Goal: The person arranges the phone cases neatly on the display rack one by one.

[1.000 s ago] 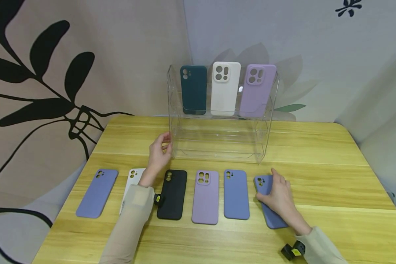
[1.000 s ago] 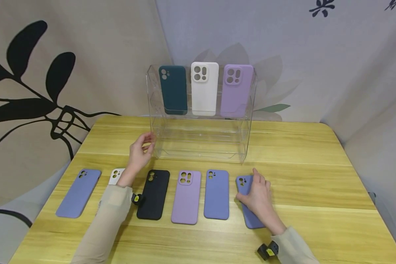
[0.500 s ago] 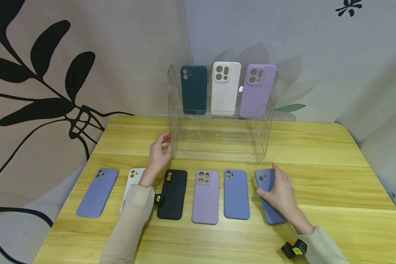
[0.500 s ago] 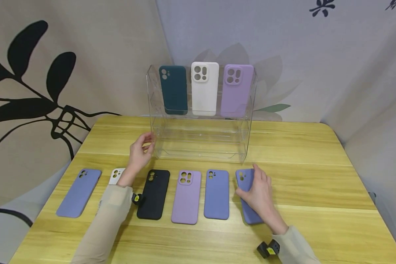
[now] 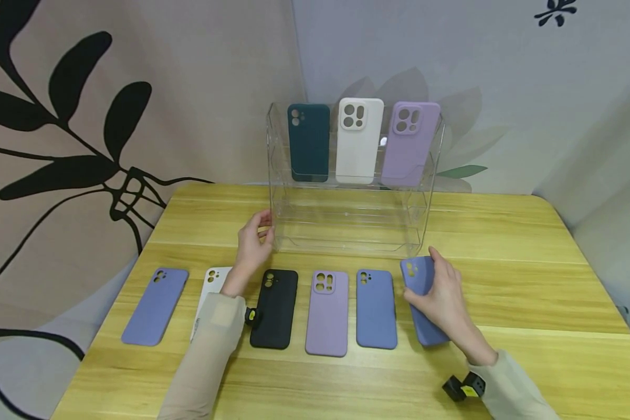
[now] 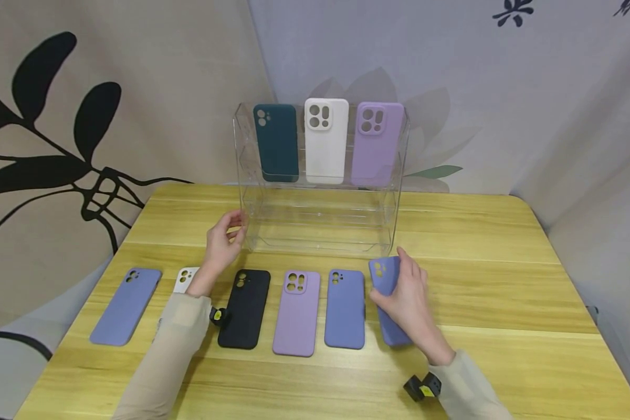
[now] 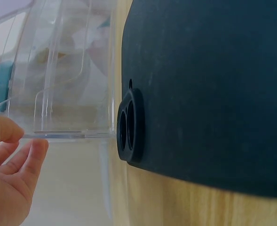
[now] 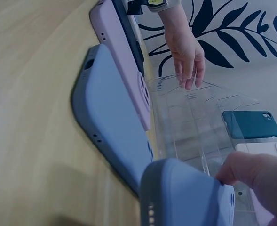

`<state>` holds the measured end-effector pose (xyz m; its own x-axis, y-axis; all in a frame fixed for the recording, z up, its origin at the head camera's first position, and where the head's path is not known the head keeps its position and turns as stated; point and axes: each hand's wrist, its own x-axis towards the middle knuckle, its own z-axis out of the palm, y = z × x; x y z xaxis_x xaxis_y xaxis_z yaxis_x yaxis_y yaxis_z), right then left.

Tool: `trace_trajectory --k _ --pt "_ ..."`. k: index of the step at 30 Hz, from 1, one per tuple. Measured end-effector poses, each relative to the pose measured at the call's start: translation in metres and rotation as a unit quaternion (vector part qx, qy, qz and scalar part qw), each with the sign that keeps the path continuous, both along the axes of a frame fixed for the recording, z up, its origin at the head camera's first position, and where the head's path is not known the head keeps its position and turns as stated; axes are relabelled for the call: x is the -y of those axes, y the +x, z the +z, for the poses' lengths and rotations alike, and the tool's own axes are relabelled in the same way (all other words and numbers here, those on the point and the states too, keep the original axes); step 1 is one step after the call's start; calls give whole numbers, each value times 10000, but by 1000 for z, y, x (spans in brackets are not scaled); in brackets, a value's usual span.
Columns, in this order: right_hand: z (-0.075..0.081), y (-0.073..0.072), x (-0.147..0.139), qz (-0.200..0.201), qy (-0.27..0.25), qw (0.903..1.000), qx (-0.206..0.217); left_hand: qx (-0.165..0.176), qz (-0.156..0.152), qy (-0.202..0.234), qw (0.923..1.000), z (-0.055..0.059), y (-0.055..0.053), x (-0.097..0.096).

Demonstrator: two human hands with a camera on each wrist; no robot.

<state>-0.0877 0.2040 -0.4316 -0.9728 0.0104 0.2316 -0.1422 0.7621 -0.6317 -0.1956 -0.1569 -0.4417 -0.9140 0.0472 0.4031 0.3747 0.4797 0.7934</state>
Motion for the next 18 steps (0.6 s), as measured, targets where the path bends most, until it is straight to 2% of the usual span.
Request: trace_trajectory --k 7,18 --pt "7 -4 5 20 -128 9999 39 -8 -6 18 10000 1 1 0" --pt "16 -14 17 189 -280 9992 -233 46 25 18 10000 0 -1 -1"
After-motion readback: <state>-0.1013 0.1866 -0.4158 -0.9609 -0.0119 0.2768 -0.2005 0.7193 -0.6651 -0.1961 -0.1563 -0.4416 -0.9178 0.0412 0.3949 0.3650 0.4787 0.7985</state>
